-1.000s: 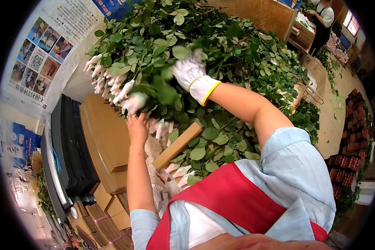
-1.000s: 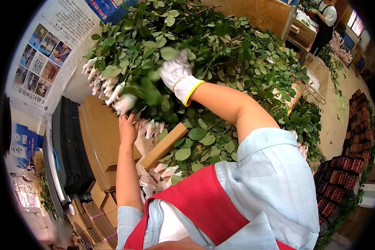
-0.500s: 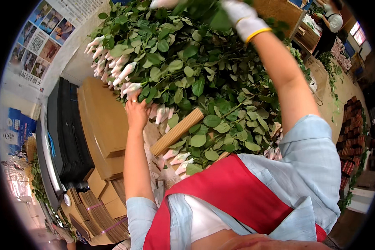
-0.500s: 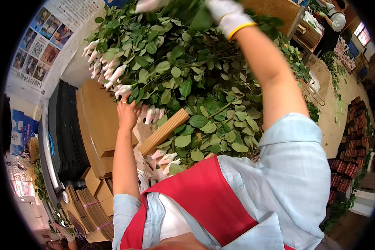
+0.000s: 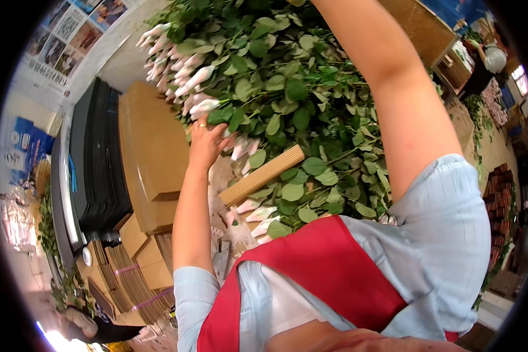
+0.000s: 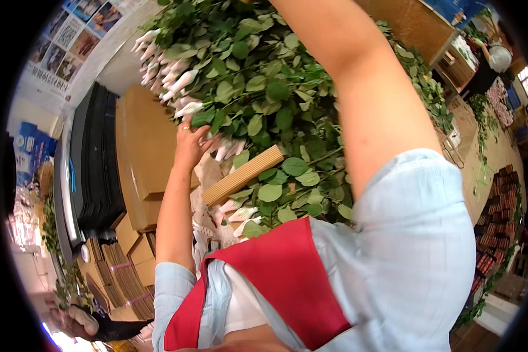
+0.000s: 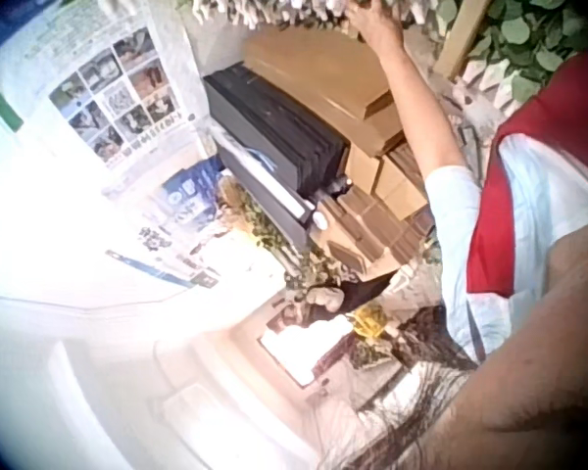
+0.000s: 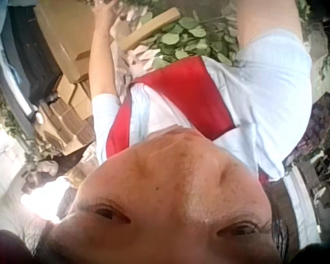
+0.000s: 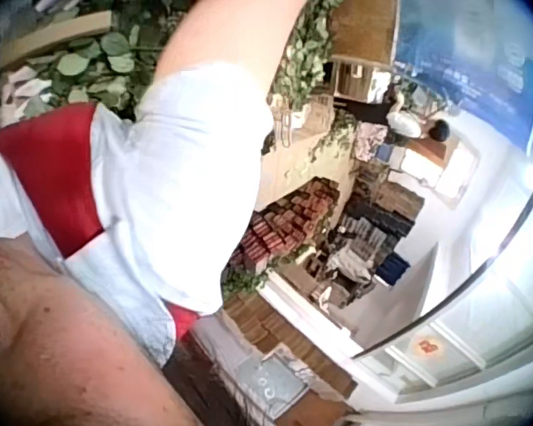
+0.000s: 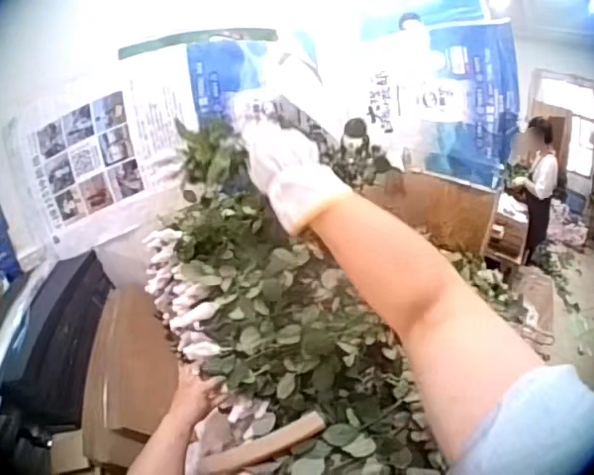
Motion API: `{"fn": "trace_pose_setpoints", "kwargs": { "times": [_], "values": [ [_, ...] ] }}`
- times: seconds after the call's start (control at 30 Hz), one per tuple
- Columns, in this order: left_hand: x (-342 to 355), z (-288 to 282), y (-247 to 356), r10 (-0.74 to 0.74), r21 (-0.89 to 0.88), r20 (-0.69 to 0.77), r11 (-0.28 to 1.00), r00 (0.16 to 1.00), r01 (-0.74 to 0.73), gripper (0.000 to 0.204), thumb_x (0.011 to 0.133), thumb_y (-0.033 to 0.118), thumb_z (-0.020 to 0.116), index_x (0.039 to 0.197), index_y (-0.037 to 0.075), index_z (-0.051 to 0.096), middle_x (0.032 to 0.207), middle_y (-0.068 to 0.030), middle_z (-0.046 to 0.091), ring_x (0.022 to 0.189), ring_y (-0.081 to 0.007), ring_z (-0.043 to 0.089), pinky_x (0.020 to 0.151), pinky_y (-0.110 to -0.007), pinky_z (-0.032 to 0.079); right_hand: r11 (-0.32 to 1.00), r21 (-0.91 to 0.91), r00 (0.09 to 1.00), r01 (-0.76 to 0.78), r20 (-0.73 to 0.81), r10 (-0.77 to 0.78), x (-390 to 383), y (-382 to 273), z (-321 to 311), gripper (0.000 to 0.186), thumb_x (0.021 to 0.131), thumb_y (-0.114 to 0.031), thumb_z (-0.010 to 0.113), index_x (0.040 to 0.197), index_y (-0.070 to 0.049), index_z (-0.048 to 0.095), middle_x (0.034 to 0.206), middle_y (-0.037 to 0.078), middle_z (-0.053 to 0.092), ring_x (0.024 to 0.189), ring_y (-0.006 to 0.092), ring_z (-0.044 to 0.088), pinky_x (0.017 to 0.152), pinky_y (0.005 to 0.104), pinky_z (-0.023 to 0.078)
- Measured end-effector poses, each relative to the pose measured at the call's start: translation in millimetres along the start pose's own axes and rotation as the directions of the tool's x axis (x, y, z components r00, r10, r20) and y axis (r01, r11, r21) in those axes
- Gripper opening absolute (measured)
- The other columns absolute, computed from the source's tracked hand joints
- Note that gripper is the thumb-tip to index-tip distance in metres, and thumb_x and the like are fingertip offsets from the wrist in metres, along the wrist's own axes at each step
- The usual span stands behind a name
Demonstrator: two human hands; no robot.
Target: The person arranges artificial flowers with green leaves into small cardboard boxes and larger black trays. They pick up individual flowers, place them into containers, and adjust the arrangement. The person also handles packaging materials and stacks the filled boxes.
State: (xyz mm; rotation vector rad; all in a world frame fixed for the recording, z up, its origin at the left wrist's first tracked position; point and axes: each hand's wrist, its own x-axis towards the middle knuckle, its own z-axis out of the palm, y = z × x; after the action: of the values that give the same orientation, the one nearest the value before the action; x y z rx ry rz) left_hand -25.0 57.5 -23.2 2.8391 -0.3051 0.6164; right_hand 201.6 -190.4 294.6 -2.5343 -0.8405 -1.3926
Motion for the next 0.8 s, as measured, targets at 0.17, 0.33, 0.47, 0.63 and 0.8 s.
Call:
{"fn": "trace_pose_setpoints", "kwargs": {
  "times": [0.17,0.33,0.47,0.63,0.8],
  "values": [
    [-22.1,5.4,7.1,0.092,0.037,-0.051,0.995,0.994,-0.090,0.042,0.074,0.021,0.089,0.114,0.022,0.076,0.137,-0.0163,0.054,0.119,-0.0386,0.056,0.101,-0.049,0.049,0.991,0.119,0.686,-0.057,0.726,-0.048,-153.5,-6.2,46.4,0.026,0.094,-0.024,0.059,0.108,-0.007,0.073,0.103,0.018,0.075,0.098,0.0355,0.073,0.087,0.0468,0.060],
    [-34.1,5.9,13.8,0.257,0.005,-0.123,0.966,0.958,-0.259,0.048,0.066,0.016,0.093,0.111,0.019,0.076,0.153,-0.0171,0.044,0.127,-0.0401,0.056,0.101,-0.047,0.052,0.929,0.065,0.671,-0.365,0.709,0.214,-231.5,-1.4,102.7,0.037,0.091,-0.014,0.059,0.127,-0.008,0.065,0.123,0.018,0.070,0.108,0.0370,0.071,0.092,0.0469,0.058],
    [-24.0,4.9,11.8,0.013,-0.036,0.130,0.999,0.991,-0.009,0.048,0.065,0.016,0.094,0.109,0.014,0.075,0.164,-0.0235,0.030,0.135,-0.0440,0.052,0.105,-0.047,0.052,0.936,0.123,0.556,-0.329,0.826,0.087,-224.9,-26.2,100.4,0.036,0.090,-0.009,0.058,0.125,-0.004,0.063,0.121,0.019,0.070,0.109,0.0374,0.071,0.091,0.0487,0.058],
    [-17.2,5.7,5.2,0.013,-0.036,0.225,0.999,0.974,-0.006,0.050,0.066,0.018,0.094,0.113,0.013,0.076,0.161,-0.0227,0.035,0.135,-0.0443,0.050,0.105,-0.048,0.051,0.914,0.275,0.753,-0.298,0.656,0.048,-209.1,-75.0,26.7,0.027,0.098,-0.018,0.055,0.120,-0.010,0.066,0.123,0.012,0.069,0.115,0.0320,0.069,0.089,0.0590,0.056],
    [-30.6,16.4,-5.6,0.089,0.081,0.230,0.991,0.969,-0.110,0.047,0.076,0.030,0.089,0.118,0.013,0.076,0.154,-0.0166,0.046,0.137,-0.0409,0.048,0.109,-0.048,0.047,0.904,0.404,0.932,-0.139,0.362,-0.019,-212.9,-93.2,5.7,0.025,0.094,-0.027,0.057,0.106,-0.010,0.071,0.109,0.010,0.071,0.101,0.0291,0.071,0.080,0.0540,0.057]
  ]
}}
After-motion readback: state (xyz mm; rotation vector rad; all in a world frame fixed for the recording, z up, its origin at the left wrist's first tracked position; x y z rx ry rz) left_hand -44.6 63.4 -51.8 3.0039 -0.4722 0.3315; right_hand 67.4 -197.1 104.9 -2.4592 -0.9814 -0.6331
